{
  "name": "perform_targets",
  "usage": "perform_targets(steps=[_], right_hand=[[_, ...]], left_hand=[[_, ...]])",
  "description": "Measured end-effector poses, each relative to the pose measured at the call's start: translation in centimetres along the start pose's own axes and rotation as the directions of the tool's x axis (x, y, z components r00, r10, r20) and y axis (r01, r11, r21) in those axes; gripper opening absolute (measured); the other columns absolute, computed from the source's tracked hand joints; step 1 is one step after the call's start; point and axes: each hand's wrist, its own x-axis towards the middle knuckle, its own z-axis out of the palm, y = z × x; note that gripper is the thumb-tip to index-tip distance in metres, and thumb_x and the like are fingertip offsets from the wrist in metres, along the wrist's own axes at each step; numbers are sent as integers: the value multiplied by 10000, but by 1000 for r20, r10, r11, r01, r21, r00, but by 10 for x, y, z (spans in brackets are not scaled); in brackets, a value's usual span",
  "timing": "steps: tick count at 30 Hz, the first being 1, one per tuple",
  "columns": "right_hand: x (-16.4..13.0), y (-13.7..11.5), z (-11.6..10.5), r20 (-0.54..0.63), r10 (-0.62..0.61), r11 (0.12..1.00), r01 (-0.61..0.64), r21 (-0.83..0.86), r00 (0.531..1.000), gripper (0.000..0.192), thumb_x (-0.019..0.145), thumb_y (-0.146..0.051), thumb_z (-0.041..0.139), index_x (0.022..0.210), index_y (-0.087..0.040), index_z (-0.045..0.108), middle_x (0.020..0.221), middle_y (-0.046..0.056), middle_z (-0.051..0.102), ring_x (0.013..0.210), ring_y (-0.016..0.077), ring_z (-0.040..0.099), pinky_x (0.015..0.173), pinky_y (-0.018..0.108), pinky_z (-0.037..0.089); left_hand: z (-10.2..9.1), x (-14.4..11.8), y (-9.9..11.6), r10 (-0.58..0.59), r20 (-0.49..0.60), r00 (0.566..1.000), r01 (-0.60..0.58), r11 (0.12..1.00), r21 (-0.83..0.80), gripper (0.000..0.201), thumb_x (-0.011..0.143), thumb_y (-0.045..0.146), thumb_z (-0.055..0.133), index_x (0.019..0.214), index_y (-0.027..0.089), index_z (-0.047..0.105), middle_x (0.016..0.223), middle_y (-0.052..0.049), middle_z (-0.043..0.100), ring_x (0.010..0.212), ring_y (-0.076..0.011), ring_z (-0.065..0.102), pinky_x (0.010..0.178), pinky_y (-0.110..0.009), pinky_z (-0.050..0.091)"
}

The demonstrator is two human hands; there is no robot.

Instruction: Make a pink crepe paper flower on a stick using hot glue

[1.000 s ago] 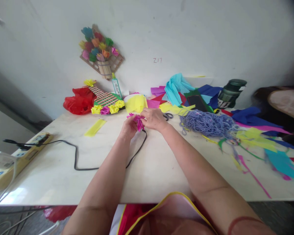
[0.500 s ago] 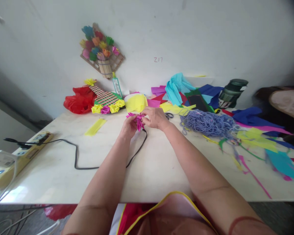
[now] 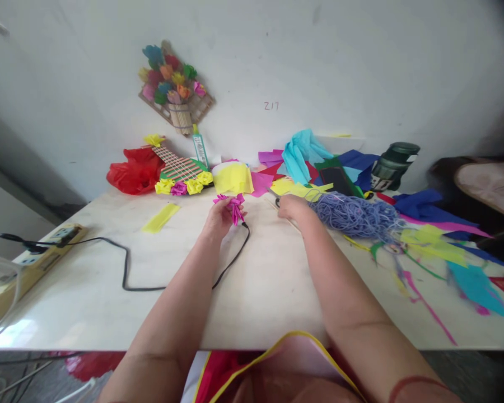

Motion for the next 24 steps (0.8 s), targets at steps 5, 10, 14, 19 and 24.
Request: perform_targets(steps=[5,10,14,19,24], right_hand=[[3,-15,9,-20,-3,1000,2,-14,1000,315,659,-218,655,965,-160,704,973,195,679,932,261,639,723,321,473],[3,-8,3,50,-26,997,22,77,998,165,641,-140,634,788,-151,709,769,144,694,715,213,649,626,285,459],[-2,2,-9,-88,-151,900,174,399,985,175,749,-216,535,641,-145,653,597,44,623,501,105,510,501,227,370],[-13,3,-25,-280,-294,728,404,554,914,341,767,-380,513,529,-148,588,481,-14,490,460,81,398,481,228,311],[-17,2,-30,-292,-373,645,472,601,881,330,716,-424,576,553,-139,608,455,-26,464,458,79,386,494,235,312]], left_hand=[[-2,-1,1,8,28,1000,-8,1000,-6,91,742,221,548,752,140,589,624,-28,628,561,-139,613,683,-350,550],[-5,1,1,16,19,1000,-15,999,-45,107,751,227,538,753,136,595,620,-41,632,549,-147,611,670,-354,550],[-9,5,1,34,-24,999,-37,993,-116,134,769,221,510,730,128,599,591,-45,624,533,-143,603,630,-326,548],[-10,6,2,21,-73,997,-34,983,-180,135,773,217,504,707,131,585,581,-47,616,535,-142,603,610,-309,544],[-7,2,4,14,-94,995,-35,972,-232,143,779,213,485,710,131,578,592,-48,611,527,-132,591,612,-298,537]])
